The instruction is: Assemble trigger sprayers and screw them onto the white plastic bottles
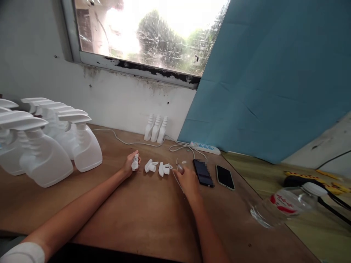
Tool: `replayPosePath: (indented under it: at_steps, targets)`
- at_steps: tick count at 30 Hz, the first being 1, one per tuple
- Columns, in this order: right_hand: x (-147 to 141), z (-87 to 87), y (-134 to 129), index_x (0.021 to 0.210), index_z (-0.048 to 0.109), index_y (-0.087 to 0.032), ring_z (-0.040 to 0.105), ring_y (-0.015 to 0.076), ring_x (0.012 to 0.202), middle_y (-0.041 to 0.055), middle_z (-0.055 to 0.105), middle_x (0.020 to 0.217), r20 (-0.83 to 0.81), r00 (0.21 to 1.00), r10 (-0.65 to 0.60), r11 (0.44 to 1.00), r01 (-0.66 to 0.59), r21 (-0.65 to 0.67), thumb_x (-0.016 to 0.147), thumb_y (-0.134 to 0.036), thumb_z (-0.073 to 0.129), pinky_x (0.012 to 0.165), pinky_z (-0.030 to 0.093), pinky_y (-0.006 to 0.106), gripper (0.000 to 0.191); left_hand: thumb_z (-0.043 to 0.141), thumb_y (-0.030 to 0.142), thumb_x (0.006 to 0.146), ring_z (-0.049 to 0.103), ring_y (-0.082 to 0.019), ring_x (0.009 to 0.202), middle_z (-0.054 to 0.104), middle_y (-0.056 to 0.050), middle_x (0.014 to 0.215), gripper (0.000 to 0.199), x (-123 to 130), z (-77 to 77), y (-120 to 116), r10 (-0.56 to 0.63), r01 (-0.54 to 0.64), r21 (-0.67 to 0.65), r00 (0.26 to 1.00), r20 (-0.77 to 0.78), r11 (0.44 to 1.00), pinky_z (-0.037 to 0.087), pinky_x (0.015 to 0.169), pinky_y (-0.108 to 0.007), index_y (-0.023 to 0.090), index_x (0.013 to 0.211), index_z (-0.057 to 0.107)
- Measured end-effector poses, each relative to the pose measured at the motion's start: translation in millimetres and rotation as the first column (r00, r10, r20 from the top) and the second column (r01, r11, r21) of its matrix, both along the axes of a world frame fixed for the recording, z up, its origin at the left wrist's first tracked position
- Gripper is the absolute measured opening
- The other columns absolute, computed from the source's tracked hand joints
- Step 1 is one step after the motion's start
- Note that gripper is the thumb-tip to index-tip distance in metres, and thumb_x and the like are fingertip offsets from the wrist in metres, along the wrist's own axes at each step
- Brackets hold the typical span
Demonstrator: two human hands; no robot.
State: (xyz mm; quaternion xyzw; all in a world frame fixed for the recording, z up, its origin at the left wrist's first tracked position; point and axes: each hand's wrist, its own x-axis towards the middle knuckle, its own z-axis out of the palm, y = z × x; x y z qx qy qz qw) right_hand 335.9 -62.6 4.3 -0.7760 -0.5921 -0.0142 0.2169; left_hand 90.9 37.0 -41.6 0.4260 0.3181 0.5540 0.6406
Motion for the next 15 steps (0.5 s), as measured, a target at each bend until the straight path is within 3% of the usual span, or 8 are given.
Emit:
replayPosePath:
  at_steps: [2,5,7,11,15]
  targets:
    - [-21,-2.5,2,0.057,0.051,-0.019,0.053,0.0176,0.057,0.0047,0.056,0.058,-0.046,0.987,0.157,0.958,-0.141,0.248,0.087,-0.052,0.047,0.054,0.031,0.027,0.045,0.057,0.057,0.074,0.036,-0.008,0.028,0.046,0.005,0.043,0.041,0,-0.1,-1,0.017,-0.018,-0.014,0.999,-0.037,1.0,0.019,0.03,-0.021,0.019,0.066,0.044]
    - [-51,-6.0,-3,0.06,0.05,-0.019,0.054,0.0174,0.068,0.0057,0.058,0.069,-0.042,0.88,0.472,0.797,-0.406,0.446,0.095,-0.043,0.035,0.064,0.037,0.027,0.045,0.059,0.056,0.073,0.035,-0.008,0.028,0.043,0.006,0.041,0.041,2,0.1,-2,0.082,-0.085,-0.028,0.993,-0.09,0.996,0.018,0.031,-0.021,0.019,0.065,0.045]
    - [-65,-8.1,-10,0.067,0.053,-0.019,0.053,0.0168,0.069,0.004,0.058,0.07,-0.06,0.817,0.574,0.739,-0.485,0.467,0.096,-0.04,0.036,0.065,0.037,0.027,0.039,0.058,0.055,0.073,0.035,-0.007,0.029,0.042,0.007,0.042,0.04,3,0.2,-2,0.117,-0.121,-0.028,0.986,-0.121,0.992,0.019,0.032,-0.021,0.019,0.064,0.044]
    - [-78,-9.9,-23,0.072,0.055,-0.02,0.046,0.013,0.051,-0.0018,0.049,0.056,-0.283,0.707,0.648,0.74,-0.499,0.45,0.095,-0.038,0.041,0.054,0.035,0.025,0.032,0.056,0.052,0.075,0.034,-0.008,0.034,0.041,0.006,0.044,0.037,6,-0.9,-1,0.155,-0.157,0.003,0.972,-0.177,0.988,0.02,0.037,-0.022,0.019,0.062,0.043]
    - [-83,-10.8,-27,0.095,0.063,-0.019,0.059,0.017,0.076,0.0046,0.063,0.083,-0.335,0.49,0.805,0.594,-0.662,0.457,0.094,-0.034,0.044,0.071,0.044,0.027,0.024,0.056,0.051,0.074,0.032,-0.008,0.039,0.037,0.006,0.045,0.039,8,-3.2,0,0.186,-0.177,0.058,0.957,-0.223,0.982,0.021,0.041,-0.023,0.019,0.058,0.042]
